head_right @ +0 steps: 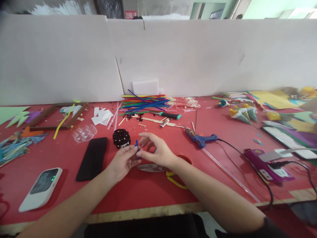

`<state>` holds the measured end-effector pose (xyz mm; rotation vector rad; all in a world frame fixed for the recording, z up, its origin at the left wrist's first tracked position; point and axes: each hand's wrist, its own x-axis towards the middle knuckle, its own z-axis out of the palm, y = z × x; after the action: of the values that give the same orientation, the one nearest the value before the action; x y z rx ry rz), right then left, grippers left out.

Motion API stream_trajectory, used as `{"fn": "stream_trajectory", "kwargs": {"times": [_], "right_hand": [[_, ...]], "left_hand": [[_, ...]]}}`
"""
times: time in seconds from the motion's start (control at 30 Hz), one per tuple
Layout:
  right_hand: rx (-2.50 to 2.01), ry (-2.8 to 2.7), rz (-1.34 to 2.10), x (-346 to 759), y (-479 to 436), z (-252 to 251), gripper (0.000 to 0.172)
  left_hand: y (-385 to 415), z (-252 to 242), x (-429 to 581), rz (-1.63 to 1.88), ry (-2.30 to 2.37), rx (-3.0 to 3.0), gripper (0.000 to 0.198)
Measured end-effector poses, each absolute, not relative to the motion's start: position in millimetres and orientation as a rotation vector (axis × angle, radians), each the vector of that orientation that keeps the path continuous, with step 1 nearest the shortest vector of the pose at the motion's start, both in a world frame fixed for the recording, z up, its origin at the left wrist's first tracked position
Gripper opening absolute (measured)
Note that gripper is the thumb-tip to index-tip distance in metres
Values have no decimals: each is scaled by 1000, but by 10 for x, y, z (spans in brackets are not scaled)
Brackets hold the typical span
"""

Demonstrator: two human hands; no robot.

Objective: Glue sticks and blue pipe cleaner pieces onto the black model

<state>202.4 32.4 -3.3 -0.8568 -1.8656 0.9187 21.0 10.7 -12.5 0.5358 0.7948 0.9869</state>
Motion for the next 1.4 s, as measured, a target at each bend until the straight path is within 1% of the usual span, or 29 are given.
{"fn": "stream_trajectory", "kwargs": {"times": [0.03,0.07,0.1,0.17,0.23,0.37,0.5,0.97,1.4], "right_hand": [[-806,-1998,738,2048,323,-26,60],[-756,-2100,577,2068,323,-19,63],[-712,-2167,446,2081,322,-13,62],[-667,-2215,292,2089,319,-8,54],[-654,-2222,227,2077,314,-13,45],[-670,-2230,187,2049,311,-37,29],[-706,-2211,173,2047,308,-55,24],[-804,-2151,213,2013,260,-72,27],[-695,-2250,17,2026,270,-54,32]], "left_hand": [[115,-124,204,994,793,522,35],[120,-122,199,997,790,512,34],[123,-120,198,997,786,506,35],[122,-111,202,992,777,504,38],[117,-102,213,991,769,508,39],[119,-105,225,997,763,517,38],[130,-146,220,1002,760,533,39],[122,-190,215,1048,747,626,37],[101,-174,215,1092,803,689,36]]}}
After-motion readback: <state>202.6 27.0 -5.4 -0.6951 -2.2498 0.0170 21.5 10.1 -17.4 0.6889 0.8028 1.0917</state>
